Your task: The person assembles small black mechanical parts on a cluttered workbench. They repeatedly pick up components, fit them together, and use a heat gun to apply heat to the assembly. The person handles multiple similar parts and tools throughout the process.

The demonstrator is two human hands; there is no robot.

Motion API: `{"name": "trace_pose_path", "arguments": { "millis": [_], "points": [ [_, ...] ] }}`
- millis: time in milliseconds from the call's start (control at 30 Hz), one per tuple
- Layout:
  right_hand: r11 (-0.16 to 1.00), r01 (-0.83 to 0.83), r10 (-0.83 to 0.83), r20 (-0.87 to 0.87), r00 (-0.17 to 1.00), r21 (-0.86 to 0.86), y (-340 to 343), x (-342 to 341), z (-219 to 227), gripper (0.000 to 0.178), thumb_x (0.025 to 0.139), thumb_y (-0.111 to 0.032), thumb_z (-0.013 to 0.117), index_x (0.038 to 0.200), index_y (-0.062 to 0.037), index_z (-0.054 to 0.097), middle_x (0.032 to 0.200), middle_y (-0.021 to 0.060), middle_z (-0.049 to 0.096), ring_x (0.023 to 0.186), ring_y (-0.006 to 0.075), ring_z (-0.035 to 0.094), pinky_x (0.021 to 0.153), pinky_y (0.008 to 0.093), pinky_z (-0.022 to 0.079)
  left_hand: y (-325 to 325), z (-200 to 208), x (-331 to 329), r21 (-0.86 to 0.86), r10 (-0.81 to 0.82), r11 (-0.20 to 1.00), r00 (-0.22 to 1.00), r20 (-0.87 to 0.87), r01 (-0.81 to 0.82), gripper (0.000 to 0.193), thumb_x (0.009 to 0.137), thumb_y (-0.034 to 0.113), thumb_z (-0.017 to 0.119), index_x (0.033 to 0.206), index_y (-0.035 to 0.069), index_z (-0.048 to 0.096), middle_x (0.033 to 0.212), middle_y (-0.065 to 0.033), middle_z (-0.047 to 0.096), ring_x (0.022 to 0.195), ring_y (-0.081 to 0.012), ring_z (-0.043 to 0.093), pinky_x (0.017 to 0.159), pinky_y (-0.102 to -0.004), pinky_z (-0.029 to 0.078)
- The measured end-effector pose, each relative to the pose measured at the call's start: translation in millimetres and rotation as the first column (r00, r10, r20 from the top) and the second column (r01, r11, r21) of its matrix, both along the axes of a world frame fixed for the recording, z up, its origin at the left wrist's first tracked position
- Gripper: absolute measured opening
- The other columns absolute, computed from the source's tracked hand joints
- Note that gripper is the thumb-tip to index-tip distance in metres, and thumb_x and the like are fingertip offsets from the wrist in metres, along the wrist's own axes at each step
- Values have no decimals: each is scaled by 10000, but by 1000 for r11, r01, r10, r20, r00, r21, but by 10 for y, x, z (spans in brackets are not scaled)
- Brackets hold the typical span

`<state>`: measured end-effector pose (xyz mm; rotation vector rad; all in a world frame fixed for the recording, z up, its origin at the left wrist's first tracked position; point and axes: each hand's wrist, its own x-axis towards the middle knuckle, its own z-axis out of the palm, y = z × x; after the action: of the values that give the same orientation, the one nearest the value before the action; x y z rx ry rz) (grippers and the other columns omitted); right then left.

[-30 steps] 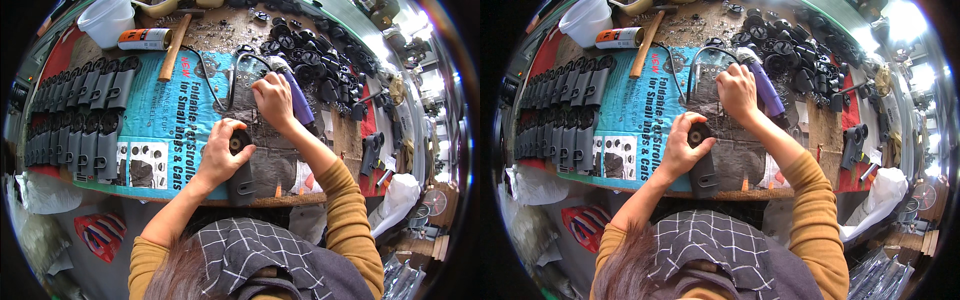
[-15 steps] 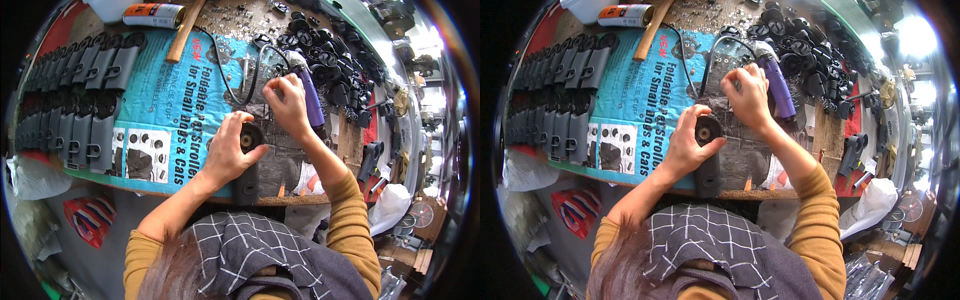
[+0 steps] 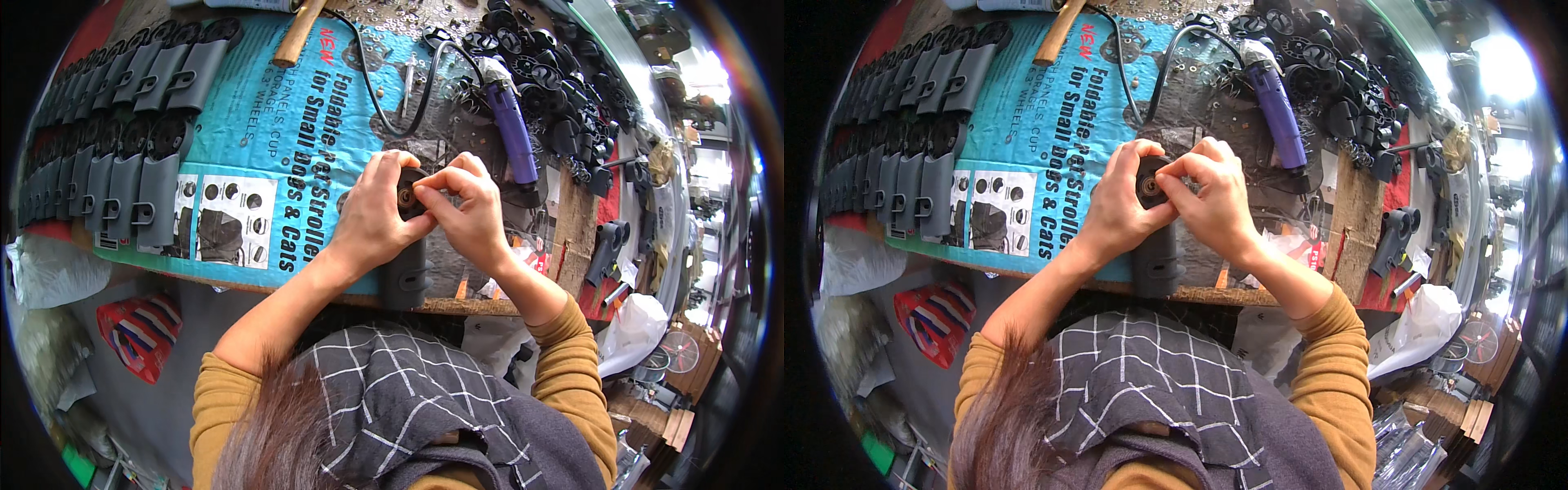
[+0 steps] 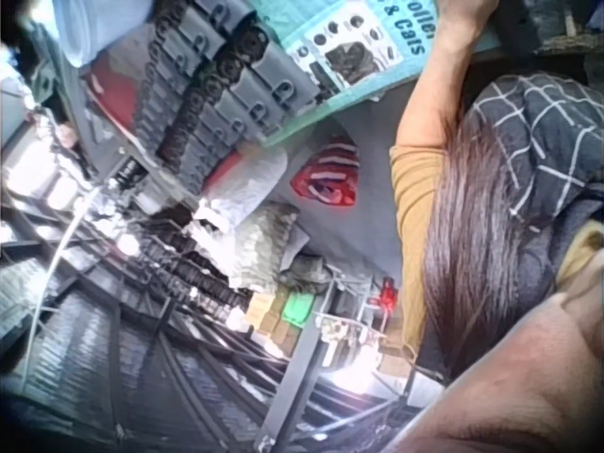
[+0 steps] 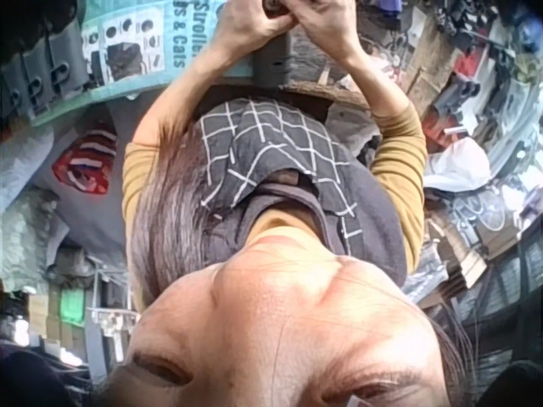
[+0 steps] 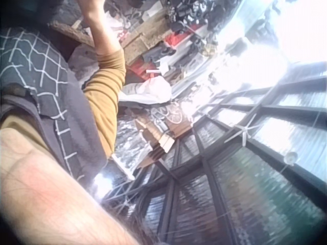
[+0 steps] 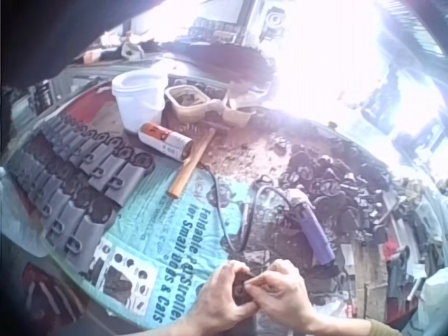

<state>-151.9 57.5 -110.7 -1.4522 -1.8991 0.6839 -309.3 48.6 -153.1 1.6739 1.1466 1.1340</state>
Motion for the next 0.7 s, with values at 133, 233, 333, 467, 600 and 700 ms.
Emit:
{"name": "trace_pose_path", "arguments": {
  "millis": [133, 233, 333, 467, 600, 700],
  "points": [
    [959, 181, -207, 100, 973, 218, 385, 187, -17, 98, 773, -171, 731, 776, -73, 720, 758, 46, 580, 817, 227, 553, 750, 361, 412, 3, 30, -4, -34, -24, 999, 1000, -6, 24, 598, 721, 320, 809, 1128, 24, 486, 1041, -163, 540, 989, -354, 550, 850, -435, 458],
    [917, 18, -181, 374, 910, 399, 800, 265, -216, 94, 798, -206, 712, 828, -120, 732, 867, 20, 595, 909, 232, 543, 820, 378, 370, 12, 53, -7, 5, -13, 1000, 999, -41, 13, 593, 725, 307, 813, 1134, 25, 490, 1053, -159, 547, 989, -341, 556, 862, -416, 458],
    [900, -62, -266, 654, 708, 432, 1072, 358, -354, 107, 805, -233, 698, 854, -143, 730, 897, 0, 548, 945, 216, 498, 825, 388, 328, 15, 72, -11, 11, -19, 1000, 999, -30, 19, 578, 732, 296, 807, 1124, 18, 485, 1033, -170, 548, 973, -363, 555, 854, -429, 455],
    [843, -19, -350, 575, 740, 538, 1237, 378, -418, 89, 786, -207, 699, 835, -134, 716, 907, 14, 550, 965, 229, 503, 846, 402, 341, 18, 71, -7, 8, -28, 1000, 999, -34, 28, 574, 725, 285, 815, 1118, 18, 492, 1034, -171, 549, 974, -361, 557, 865, -421, 454],
    [831, 3, -352, 522, 777, 556, 1337, 352, -376, 73, 794, -191, 688, 816, -123, 703, 911, 24, 554, 976, 238, 516, 855, 411, 352, 26, 53, 1, -14, -41, 999, 998, -40, 41, 582, 726, 294, 812, 1126, 16, 495, 1047, -170, 549, 979, -362, 557, 875, -423, 453],
    [840, 63, -434, 598, 674, 538, 1335, 342, -329, 72, 798, -185, 689, 820, -119, 704, 918, 31, 556, 956, 236, 528, 838, 402, 359, 25, 39, 6, -41, -51, 998, 998, -38, 50, 606, 720, 295, 822, 1151, 28, 491, 1078, -151, 544, 1004, -324, 558, 882, -398, 461]
  ]
}}
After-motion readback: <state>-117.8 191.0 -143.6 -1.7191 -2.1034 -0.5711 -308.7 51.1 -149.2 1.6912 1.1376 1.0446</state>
